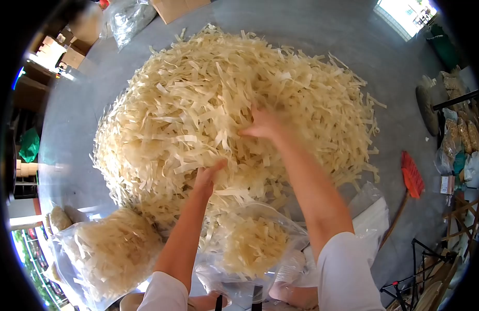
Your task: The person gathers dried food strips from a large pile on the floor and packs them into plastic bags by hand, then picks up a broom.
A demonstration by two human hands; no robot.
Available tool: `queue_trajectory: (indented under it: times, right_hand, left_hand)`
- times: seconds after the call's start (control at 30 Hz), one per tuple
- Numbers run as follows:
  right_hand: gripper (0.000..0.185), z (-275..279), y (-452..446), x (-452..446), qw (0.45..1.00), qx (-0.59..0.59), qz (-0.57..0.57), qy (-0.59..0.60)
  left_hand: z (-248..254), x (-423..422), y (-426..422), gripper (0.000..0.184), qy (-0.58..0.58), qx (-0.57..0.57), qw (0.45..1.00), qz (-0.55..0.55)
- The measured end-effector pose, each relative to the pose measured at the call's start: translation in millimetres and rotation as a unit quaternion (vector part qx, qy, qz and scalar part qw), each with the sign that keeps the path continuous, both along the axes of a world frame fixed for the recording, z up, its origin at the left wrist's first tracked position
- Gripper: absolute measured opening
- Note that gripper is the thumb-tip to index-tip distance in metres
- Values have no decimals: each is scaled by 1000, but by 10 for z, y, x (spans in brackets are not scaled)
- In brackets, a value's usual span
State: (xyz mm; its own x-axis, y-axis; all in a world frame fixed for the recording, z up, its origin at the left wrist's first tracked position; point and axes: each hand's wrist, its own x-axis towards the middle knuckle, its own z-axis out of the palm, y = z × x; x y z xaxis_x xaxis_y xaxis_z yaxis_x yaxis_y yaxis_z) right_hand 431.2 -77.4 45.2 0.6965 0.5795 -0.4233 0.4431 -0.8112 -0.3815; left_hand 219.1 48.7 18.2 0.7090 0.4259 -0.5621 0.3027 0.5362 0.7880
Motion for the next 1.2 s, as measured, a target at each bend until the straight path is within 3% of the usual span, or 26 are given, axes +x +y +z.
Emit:
queue_trajectory:
  times: [0.1,0.17,0.3,0.37,0.43,0.57,0.73,0.83,0.9,0.97,1.0,1.03,1.07,1.1,1.13,1.17,1.2]
  right_hand:
    - [89,186,-43,-406,998,50,21,-33]
    - [84,174,-158,-680,995,100,10,-10]
    - [78,264,-328,-1096,973,229,-12,20]
    - [78,355,-403,-1189,960,273,-24,53]
    - [78,542,-444,-1358,899,431,-27,70]
    - [77,1041,-566,-1600,887,451,-52,82]
    - [70,1926,-694,-2047,856,512,-59,-31]
    - [68,2017,-852,-2431,854,505,-71,-103]
    - [70,1929,-996,-2710,856,504,-108,-33]
    - [71,1483,-1225,-3024,879,438,-154,105]
    - [70,1192,-1374,-3166,885,383,-181,196]
    - [67,1150,-1501,-3273,970,201,-28,131]
    - [65,1117,-1599,-3323,990,4,125,58]
    - [65,1078,-1670,-3294,991,5,123,58]
    - [51,1029,-1758,-3261,988,88,37,118]
    - [39,972,-1840,-3254,968,167,-52,178]
    - [39,1088,-1871,-3188,968,161,-55,184]
  left_hand:
    - [74,-32,-96,53,17,-2,999,-33]
    - [191,-83,-231,42,-31,-86,995,27]
    - [266,-117,-514,39,-52,-134,987,69]
    - [365,-184,-563,36,-53,-75,996,4]
    - [638,-221,-628,39,-88,-46,995,-9]
    - [1090,-412,-619,41,-117,41,989,-76]
    - [1930,-781,-736,39,-154,116,978,-73]
    - [2181,-1142,-794,36,-151,233,950,-140]
    - [1940,-1430,-813,37,-157,234,944,-171]
    - [1675,-1730,-882,45,-66,420,852,-305]
    - [1581,-1912,-961,46,8,406,841,-358]
    - [1493,-2070,-1050,46,82,387,823,-407]
    - [1379,-2168,-1103,46,83,388,823,-407]
    - [1331,-2204,-1157,45,127,448,759,-455]
    - [1274,-2224,-1199,45,168,500,687,-499]
    - [1201,-2226,-1203,45,167,494,687,-505]
    - [1263,-2148,-1181,40,163,500,712,-466]
